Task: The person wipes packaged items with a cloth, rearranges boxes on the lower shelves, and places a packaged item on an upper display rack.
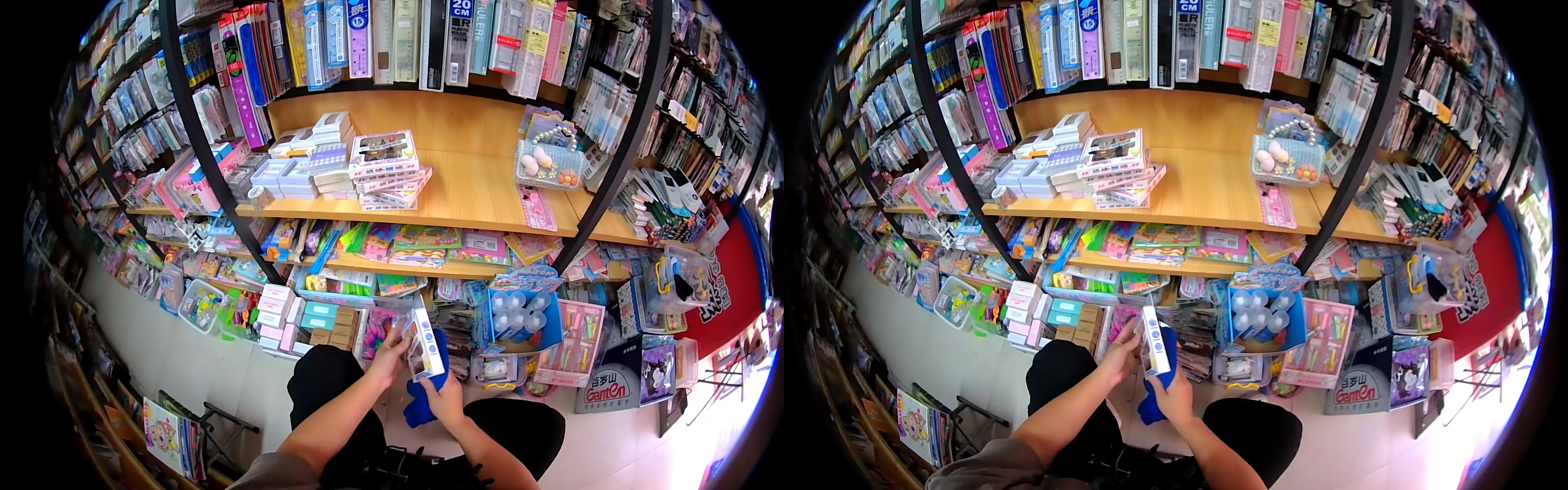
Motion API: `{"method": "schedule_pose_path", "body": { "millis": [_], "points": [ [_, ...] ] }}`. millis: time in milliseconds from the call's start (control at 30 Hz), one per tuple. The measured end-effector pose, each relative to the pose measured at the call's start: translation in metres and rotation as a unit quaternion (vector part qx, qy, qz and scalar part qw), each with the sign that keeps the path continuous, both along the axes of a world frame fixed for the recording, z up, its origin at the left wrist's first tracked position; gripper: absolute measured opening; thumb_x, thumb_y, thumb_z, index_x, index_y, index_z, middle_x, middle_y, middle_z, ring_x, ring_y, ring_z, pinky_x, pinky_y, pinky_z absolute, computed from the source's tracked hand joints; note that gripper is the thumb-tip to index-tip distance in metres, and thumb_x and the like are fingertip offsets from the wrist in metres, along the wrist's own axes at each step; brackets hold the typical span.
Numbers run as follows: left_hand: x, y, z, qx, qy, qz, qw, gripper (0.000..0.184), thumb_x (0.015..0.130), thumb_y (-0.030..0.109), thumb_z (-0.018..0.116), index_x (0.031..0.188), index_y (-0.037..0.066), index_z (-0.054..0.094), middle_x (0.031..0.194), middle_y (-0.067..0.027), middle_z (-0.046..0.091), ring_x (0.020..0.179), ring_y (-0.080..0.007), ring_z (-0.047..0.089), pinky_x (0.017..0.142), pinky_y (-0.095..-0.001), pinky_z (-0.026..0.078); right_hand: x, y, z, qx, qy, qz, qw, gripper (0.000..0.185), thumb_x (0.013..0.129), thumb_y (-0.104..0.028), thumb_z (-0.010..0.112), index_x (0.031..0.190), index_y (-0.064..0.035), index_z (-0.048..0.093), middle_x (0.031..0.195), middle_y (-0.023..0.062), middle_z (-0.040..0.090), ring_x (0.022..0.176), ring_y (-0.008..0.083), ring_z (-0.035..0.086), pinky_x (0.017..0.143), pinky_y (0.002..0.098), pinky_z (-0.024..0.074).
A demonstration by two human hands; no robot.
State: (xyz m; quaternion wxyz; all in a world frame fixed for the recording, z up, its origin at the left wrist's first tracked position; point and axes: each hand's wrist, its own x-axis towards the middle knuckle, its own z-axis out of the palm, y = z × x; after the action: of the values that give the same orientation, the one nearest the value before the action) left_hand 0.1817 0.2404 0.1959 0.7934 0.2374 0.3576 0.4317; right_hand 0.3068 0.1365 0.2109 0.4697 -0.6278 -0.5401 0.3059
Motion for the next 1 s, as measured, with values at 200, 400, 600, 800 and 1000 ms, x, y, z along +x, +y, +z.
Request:
{"method": "schedule_pose_path", "body": {
  "millis": [200,400,600,800,1000],
  "points": [
    [-0.008,0.01,-0.004,-0.029,-0.113,0.031,0.993,0.025,0.083,0.005,0.059,0.107,0.007,0.055,0.102,-0.0064,0.062,0.092,-0.0187,0.06,0.083,-0.034,0.048,0.013,0.004,-0.028,-0.047,0.201,-0.027,0.978,0.028,0.084,-0.014,0.061,0.107,0.0009,0.055,0.093,0.0055,0.063,0.083,0.0122,0.057,0.076,0.0275,0.0452],
    [-0.01,0.009,0.001,0.141,0.072,0.096,0.983,0.027,0.079,0.001,0.065,0.104,0.003,0.055,0.096,-0.0035,0.063,0.085,-0.0118,0.059,0.077,-0.0262,0.047,0.03,0.009,-0.029,-0.001,0.291,-0.215,0.932,0.025,0.086,-0.019,0.06,0.102,-0.0002,0.057,0.091,0.0041,0.06,0.082,0.0113,0.054,0.076,0.0265,0.0439],
    [0.0,-0.008,0.009,0.33,0.361,0.032,0.872,0.024,0.076,0.002,0.066,0.098,0.001,0.056,0.082,-0.0088,0.063,0.076,-0.0127,0.059,0.068,-0.0269,0.047,0.038,0.011,0.013,0.132,-0.085,-0.169,0.973,0.027,0.085,-0.012,0.057,0.107,0.0037,0.053,0.098,0.0127,0.058,0.088,0.023,0.056,0.081,0.0326,0.0431],
    [0.006,-0.03,-0.013,0.341,0.357,-0.005,0.87,0.022,0.077,-0.006,0.055,0.098,0.002,0.057,0.085,-0.0058,0.062,0.08,-0.0118,0.057,0.072,-0.0269,0.046,0.012,0.023,0.021,0.108,-0.207,0.06,0.971,0.055,0.058,0.008,0.056,0.111,-0.0062,0.056,0.113,0.0131,0.054,0.097,0.0355,0.051,0.085,0.0384,0.0435],
    [0.001,-0.023,-0.02,0.36,0.386,-0.013,0.849,0.021,0.074,0.003,0.065,0.094,0.001,0.058,0.078,-0.013,0.064,0.069,-0.0193,0.062,0.063,-0.0303,0.047,0.031,0.029,0.002,0.08,-0.249,-0.043,0.964,0.051,0.058,0.007,0.055,0.106,-0.0113,0.062,0.108,0.0102,0.054,0.092,0.0332,0.051,0.079,0.039,0.0437]
  ]
}}
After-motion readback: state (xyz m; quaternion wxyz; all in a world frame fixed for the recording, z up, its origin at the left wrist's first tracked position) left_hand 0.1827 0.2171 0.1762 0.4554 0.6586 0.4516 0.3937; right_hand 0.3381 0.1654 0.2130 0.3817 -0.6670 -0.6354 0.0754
